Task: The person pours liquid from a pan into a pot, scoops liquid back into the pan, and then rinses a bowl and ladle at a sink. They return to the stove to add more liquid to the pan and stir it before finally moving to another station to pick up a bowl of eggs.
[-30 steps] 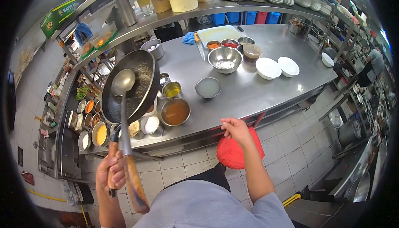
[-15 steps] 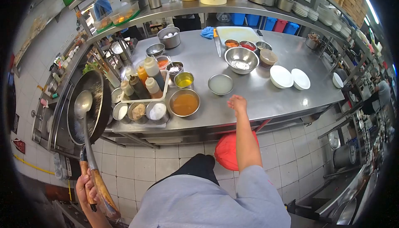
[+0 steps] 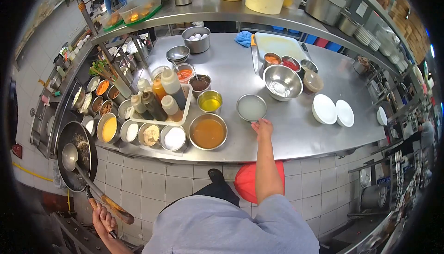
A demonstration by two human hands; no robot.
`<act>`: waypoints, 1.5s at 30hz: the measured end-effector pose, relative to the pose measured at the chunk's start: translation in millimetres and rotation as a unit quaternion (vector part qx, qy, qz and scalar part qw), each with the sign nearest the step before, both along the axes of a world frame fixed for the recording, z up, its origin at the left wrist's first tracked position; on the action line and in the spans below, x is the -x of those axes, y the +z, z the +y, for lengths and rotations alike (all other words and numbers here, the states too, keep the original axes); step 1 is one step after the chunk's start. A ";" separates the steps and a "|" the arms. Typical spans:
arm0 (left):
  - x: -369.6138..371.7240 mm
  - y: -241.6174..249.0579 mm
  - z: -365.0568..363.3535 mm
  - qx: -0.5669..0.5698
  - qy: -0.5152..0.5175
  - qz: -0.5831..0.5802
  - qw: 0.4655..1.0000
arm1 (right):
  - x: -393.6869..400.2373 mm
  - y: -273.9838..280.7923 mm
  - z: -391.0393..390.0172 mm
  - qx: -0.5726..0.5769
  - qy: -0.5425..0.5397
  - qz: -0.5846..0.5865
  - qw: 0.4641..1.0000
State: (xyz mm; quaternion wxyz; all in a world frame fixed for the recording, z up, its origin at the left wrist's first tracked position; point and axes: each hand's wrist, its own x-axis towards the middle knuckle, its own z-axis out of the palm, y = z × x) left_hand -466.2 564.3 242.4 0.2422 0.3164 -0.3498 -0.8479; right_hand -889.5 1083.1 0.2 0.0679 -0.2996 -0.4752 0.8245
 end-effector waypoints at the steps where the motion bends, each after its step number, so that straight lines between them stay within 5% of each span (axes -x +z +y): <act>1: 4.4 -5.6 0.9 0.002 0.029 -0.006 1.000 | 8.9 2.0 -1.3 0.013 0.001 -0.004 1.000; 27: 51.1 -72.9 46.0 -0.008 0.194 0.072 0.978 | 374.8 -49.0 -64.2 0.088 0.039 0.046 0.994; 45: 48.9 -104.1 26.1 0.001 0.298 0.051 0.953 | 463.7 -35.0 -96.5 0.012 -0.021 0.026 0.999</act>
